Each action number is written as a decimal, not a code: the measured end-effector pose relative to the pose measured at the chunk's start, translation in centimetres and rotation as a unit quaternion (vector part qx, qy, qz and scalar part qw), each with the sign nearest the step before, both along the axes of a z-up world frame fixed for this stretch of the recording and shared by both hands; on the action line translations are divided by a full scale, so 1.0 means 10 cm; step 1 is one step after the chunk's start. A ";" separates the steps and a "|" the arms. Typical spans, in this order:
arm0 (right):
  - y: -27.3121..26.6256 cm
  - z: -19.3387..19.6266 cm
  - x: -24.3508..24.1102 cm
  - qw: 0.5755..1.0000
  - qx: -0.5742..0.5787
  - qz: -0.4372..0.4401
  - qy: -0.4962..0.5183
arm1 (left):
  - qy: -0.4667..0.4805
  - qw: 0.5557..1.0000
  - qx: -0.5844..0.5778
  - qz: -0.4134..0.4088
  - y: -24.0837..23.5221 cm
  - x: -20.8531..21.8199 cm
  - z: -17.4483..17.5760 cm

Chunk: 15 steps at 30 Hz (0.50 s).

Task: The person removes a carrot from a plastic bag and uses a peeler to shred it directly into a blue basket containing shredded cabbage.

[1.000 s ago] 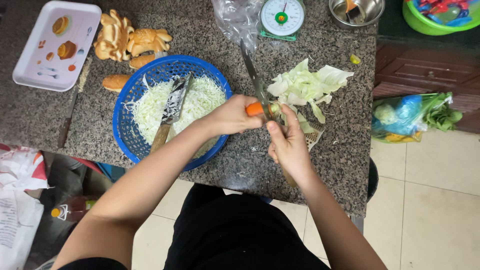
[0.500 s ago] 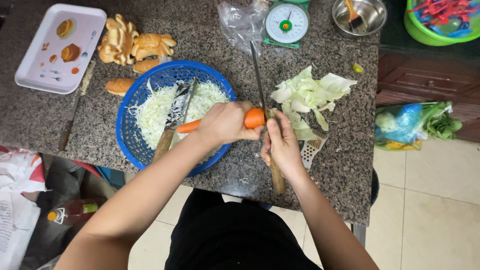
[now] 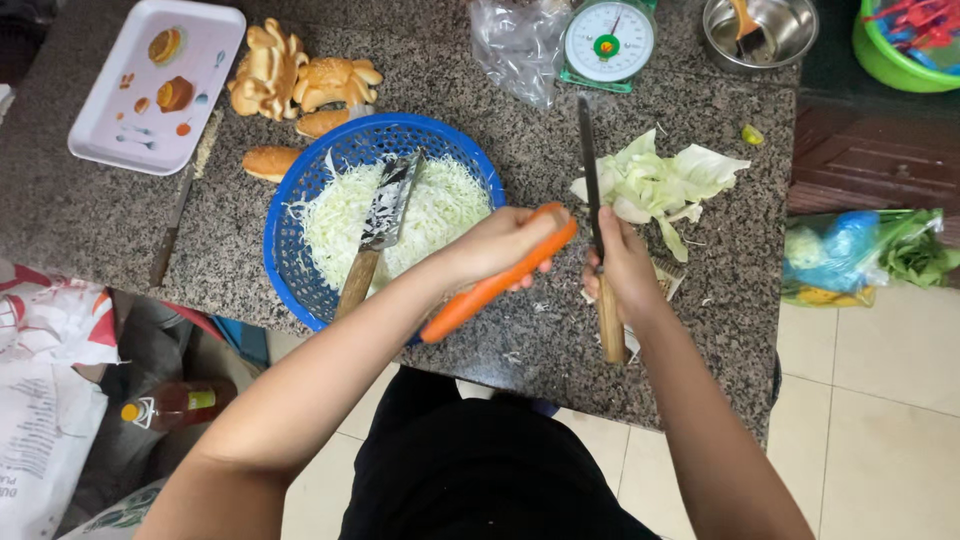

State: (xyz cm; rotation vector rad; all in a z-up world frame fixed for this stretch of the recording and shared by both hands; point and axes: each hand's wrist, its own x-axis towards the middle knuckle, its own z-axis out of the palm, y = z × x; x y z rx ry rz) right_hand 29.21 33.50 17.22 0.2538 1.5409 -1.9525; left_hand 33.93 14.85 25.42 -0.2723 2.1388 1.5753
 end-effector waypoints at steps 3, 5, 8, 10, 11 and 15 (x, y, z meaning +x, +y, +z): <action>0.00 -0.15 -0.13 1.000 -0.004 0.011 -0.029 | -0.098 0.965 0.213 0.121 0.00 -0.06 -0.17; -0.01 -0.17 -0.15 0.999 0.010 0.011 -0.038 | -0.197 0.862 0.411 0.221 -0.02 -0.16 -0.37; 0.04 -0.14 -0.09 0.998 0.036 -0.012 -0.055 | -0.222 0.804 0.506 0.220 -0.05 -0.23 -0.75; 0.11 -0.15 -0.01 0.996 0.047 -0.036 -0.064 | -0.221 0.802 0.508 0.223 -0.08 -0.26 -0.97; 0.19 -0.19 0.04 0.995 0.066 -0.064 -0.033 | -0.217 0.801 0.509 0.228 -0.09 -0.27 -1.06; 0.66 -0.71 0.19 0.951 0.250 -0.172 0.068 | -0.229 0.800 0.501 0.239 -0.09 -0.31 -1.24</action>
